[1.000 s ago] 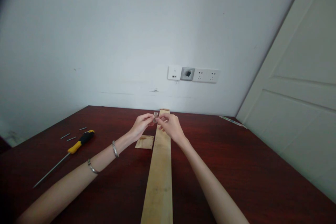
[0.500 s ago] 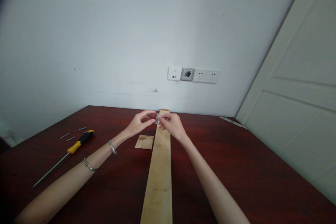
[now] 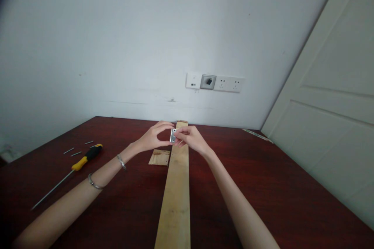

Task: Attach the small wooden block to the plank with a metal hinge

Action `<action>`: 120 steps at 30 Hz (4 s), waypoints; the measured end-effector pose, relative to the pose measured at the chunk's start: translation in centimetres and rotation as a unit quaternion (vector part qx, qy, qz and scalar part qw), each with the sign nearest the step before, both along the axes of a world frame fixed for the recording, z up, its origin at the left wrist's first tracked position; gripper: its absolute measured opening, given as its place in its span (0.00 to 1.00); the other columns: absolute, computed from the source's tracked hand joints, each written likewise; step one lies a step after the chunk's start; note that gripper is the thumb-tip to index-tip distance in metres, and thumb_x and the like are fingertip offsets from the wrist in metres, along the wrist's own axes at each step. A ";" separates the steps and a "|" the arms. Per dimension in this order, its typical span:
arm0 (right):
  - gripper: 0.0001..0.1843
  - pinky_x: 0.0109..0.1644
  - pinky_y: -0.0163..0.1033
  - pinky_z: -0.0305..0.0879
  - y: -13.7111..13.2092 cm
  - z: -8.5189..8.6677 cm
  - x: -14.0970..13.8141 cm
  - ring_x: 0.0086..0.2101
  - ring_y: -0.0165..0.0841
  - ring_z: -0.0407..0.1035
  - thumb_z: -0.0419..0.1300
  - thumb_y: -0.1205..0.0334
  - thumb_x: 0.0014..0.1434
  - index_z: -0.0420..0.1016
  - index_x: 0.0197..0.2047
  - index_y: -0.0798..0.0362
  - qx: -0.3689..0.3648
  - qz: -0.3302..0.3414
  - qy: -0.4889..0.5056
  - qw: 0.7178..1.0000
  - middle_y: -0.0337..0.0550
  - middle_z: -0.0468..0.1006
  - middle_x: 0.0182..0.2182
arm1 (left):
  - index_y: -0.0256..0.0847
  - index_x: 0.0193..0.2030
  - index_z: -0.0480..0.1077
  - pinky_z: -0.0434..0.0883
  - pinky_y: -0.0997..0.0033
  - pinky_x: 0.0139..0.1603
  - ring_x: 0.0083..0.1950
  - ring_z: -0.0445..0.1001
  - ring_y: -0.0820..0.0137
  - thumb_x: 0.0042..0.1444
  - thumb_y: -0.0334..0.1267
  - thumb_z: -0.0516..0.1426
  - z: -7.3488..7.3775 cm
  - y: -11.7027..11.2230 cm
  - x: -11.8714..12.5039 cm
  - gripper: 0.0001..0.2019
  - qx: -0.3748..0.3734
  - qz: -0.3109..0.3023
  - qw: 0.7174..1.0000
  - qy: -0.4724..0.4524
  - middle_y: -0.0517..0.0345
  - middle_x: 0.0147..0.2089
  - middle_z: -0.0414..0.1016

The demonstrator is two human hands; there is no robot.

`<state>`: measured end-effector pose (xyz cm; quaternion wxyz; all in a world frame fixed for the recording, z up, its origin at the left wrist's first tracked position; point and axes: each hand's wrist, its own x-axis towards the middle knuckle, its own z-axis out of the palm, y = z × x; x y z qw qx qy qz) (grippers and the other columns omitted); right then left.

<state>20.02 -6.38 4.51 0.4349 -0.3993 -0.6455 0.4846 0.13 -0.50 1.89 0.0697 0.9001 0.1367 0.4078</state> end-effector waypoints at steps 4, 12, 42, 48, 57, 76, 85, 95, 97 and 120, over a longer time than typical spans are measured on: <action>0.16 0.26 0.32 0.68 0.3 -0.4 0.3 0.22 0.27 0.71 0.66 0.50 0.47 0.75 0.26 0.56 0.004 -0.015 -0.006 1.000 0.39 0.76 0.20 | 0.41 0.53 0.68 0.67 0.54 0.56 0.54 0.69 0.61 0.50 0.41 0.65 0.2 0.2 -0.3 0.23 0.003 0.002 1.000 -0.006 0.48 0.51 0.71; 0.12 0.21 0.29 0.67 0.7 -1.0 0.3 0.24 0.28 0.72 0.64 0.55 0.51 0.73 0.32 0.56 0.012 -0.052 -0.031 0.998 0.39 0.76 0.22 | 0.41 0.52 0.69 0.66 0.56 0.56 0.53 0.68 0.62 0.51 0.40 0.65 0.7 0.2 -0.6 0.22 -0.013 0.008 1.000 0.007 0.49 0.51 0.71; 0.24 0.46 0.41 0.69 2.3 -4.3 0.2 0.43 0.35 0.72 0.65 0.62 0.49 0.67 0.50 0.52 0.223 -0.051 -0.131 0.965 0.45 0.76 0.42 | 0.41 0.51 0.69 0.66 0.60 0.55 0.51 0.69 0.63 0.51 0.42 0.64 0.3 0.9 -1.4 0.21 -0.043 0.035 0.998 0.039 0.51 0.49 0.71; 0.22 0.42 0.39 0.69 2.0 -4.1 0.0 0.43 0.35 0.70 0.66 0.58 0.49 0.70 0.48 0.53 0.229 -0.064 -0.161 0.958 0.46 0.74 0.45 | 0.45 0.51 0.70 0.65 0.58 0.55 0.53 0.68 0.62 0.51 0.42 0.63 1.0 0.9 -1.8 0.20 -0.056 0.028 0.994 0.085 0.53 0.50 0.72; 0.21 0.50 0.45 0.65 1.6 -6.5 0.1 0.48 0.38 0.66 0.67 0.60 0.47 0.71 0.46 0.50 0.242 -0.063 -0.212 0.945 0.46 0.70 0.46 | 0.41 0.46 0.70 0.63 0.60 0.55 0.48 0.69 0.62 0.49 0.43 0.63 -0.5 0.3 -1.5 0.18 -0.017 0.051 0.983 0.173 0.53 0.45 0.72; 0.17 0.55 0.50 0.60 1.2 -12.5 0.3 0.49 0.42 0.64 0.66 0.58 0.50 0.74 0.45 0.49 0.269 -0.067 -0.307 0.910 0.47 0.70 0.45 | 0.42 0.44 0.73 0.61 0.59 0.55 0.52 0.62 0.60 0.50 0.52 0.62 -7.0 0.0 -2.1 0.20 -0.066 0.078 0.977 0.188 0.51 0.46 0.69; 0.17 0.57 0.50 0.59 1.2 -13.2 0.5 0.50 0.42 0.63 0.65 0.56 0.52 0.75 0.46 0.49 0.293 -0.068 -0.297 0.906 0.47 0.72 0.47 | 0.42 0.45 0.73 0.63 0.61 0.53 0.50 0.62 0.61 0.49 0.53 0.63 -7.5 0.2 -2.4 0.21 -0.083 0.062 0.977 0.186 0.52 0.45 0.69; 0.16 0.58 0.52 0.57 1.2 -13.1 0.4 0.50 0.42 0.63 0.65 0.56 0.52 0.75 0.45 0.49 0.282 -0.071 -0.282 0.914 0.47 0.72 0.47 | 0.43 0.46 0.73 0.62 0.61 0.54 0.51 0.62 0.61 0.50 0.54 0.62 -7.5 0.1 -2.5 0.21 -0.085 0.073 0.972 0.205 0.52 0.46 0.69; 0.16 0.58 0.52 0.58 1.1 -13.1 0.4 0.50 0.42 0.63 0.65 0.56 0.52 0.75 0.45 0.49 0.281 -0.072 -0.278 0.916 0.47 0.72 0.47 | 0.43 0.46 0.73 0.63 0.61 0.53 0.51 0.62 0.61 0.51 0.54 0.62 -7.4 0.0 -2.5 0.21 -0.087 0.074 0.972 0.206 0.52 0.46 0.69; 0.13 0.58 0.51 0.59 1.2 -13.4 0.5 0.50 0.41 0.64 0.65 0.58 0.52 0.75 0.42 0.51 0.292 -0.073 -0.259 0.918 0.48 0.72 0.46 | 0.43 0.46 0.73 0.63 0.61 0.53 0.51 0.61 0.61 0.50 0.54 0.62 -7.8 0.4 -2.7 0.21 -0.078 0.070 0.970 0.219 0.52 0.47 0.68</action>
